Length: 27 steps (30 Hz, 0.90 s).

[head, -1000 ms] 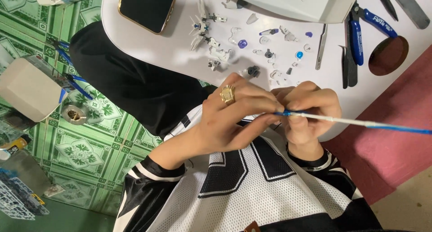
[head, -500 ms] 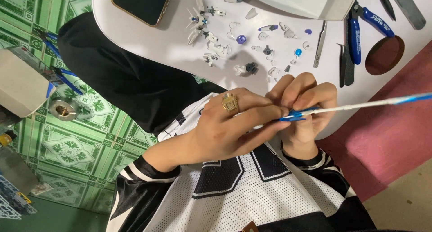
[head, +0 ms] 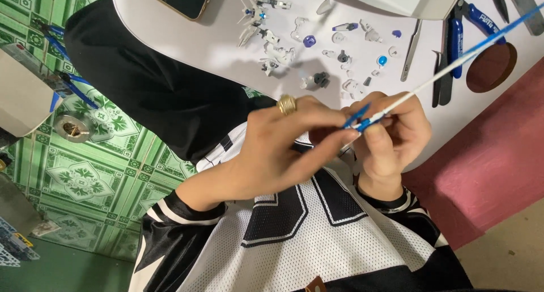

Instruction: Assembling small plastic model kit parts by hand on a low table.

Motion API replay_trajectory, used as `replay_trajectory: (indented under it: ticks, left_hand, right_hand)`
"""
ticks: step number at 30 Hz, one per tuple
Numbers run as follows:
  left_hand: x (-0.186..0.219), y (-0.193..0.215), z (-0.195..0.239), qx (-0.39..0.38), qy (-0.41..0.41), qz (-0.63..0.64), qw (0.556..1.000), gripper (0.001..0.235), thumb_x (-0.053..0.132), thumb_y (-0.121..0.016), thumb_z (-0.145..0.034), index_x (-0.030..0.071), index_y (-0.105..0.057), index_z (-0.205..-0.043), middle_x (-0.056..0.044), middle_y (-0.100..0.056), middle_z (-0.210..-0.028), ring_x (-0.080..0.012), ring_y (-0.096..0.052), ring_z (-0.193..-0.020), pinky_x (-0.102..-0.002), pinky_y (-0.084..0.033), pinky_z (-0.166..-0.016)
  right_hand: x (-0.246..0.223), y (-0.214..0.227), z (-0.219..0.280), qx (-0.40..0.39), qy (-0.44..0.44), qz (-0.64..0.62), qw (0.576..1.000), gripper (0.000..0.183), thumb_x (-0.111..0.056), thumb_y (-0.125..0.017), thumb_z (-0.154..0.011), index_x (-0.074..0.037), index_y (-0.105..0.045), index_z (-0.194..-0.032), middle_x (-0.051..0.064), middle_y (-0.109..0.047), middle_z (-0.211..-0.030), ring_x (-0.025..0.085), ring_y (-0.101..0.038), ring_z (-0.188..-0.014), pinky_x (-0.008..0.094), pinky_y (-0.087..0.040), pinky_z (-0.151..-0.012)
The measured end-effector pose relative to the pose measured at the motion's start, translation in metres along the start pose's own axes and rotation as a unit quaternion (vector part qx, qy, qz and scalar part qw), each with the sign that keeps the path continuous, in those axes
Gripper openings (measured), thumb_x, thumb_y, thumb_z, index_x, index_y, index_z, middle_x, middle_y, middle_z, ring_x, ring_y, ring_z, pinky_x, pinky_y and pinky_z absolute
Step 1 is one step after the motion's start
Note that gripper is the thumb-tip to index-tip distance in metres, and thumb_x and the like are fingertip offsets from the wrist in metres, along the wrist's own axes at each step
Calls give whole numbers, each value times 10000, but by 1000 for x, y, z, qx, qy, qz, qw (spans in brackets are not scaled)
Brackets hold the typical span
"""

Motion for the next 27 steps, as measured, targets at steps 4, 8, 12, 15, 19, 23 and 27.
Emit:
replay_trajectory:
  ticks: [4, 8, 12, 15, 19, 23, 27]
  left_hand:
    - [-6, 5, -7, -18, 47, 7, 999, 146, -5, -701, -855, -6, -618, -975, -72, -652, -780, -116, -616, -616, -202, -499, -566]
    - [-10, 6, -11, -44, 97, 45, 993, 92, -30, -652, -873, -39, -645, -964, -83, -674, -811, -109, -585, -633, -197, -500, -607]
    - [-14, 7, -11, -24, 103, 64, 992, 69, -18, -635, -883, -56, -643, -941, -83, -673, -831, -110, -560, -644, -202, -489, -617]
    - [-22, 7, -7, -10, 102, 57, 993, 74, 9, -652, -881, -37, -640, -938, -62, -668, -797, -101, -557, -631, -198, -490, -620]
    - [-27, 8, -4, -1, 114, 64, 991, 76, 28, -645, -891, -28, -628, -940, -56, -663, -792, -98, -560, -629, -196, -500, -621]
    - [-28, 9, -3, 6, 117, 82, 990, 87, 45, -635, -898, -30, -620, -941, -63, -661, -771, -100, -574, -641, -193, -508, -628]
    - [-28, 7, -2, -12, 108, 93, 990, 94, 33, -649, -887, -29, -623, -952, -89, -679, -817, -128, -652, -696, -207, -557, -677]
  right_hand:
    - [2, 1, -8, -14, 7, 1, 1000, 167, -193, -611, -890, -93, -498, -963, 10, -538, -809, 48, -416, -628, 159, -351, -589]
    - [9, 10, -8, -2, -15, 25, 1000, 140, -134, -607, -878, -63, -504, -941, 39, -586, -864, 61, -488, -682, 149, -414, -669]
    - [8, 8, -14, 24, -8, 25, 999, 170, -167, -628, -877, -56, -525, -956, 26, -537, -886, 58, -394, -728, 167, -326, -706]
    - [7, 7, -17, 37, -2, 42, 998, 175, -179, -616, -898, -34, -554, -975, -7, -508, -820, 36, -358, -676, 155, -310, -669]
    - [9, 5, -16, 24, -11, 48, 999, 194, -195, -636, -905, -39, -550, -983, 17, -559, -859, 35, -388, -685, 152, -327, -671]
    - [17, 3, -15, 1, -43, 18, 999, 257, -225, -652, -862, -33, -552, -1002, 7, -541, -850, 55, -445, -724, 156, -368, -714]
    - [17, -9, -16, -71, -49, 45, 995, 215, -202, -619, -843, -51, -467, -859, 71, -552, -834, 99, -434, -669, 193, -379, -605]
Point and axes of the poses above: each hand's wrist, its own z-axis away from the middle knuckle, its own y-axis out of the back of the hand, x = y × z, the point moved 8 cm from there along -z, towards the middle knuckle
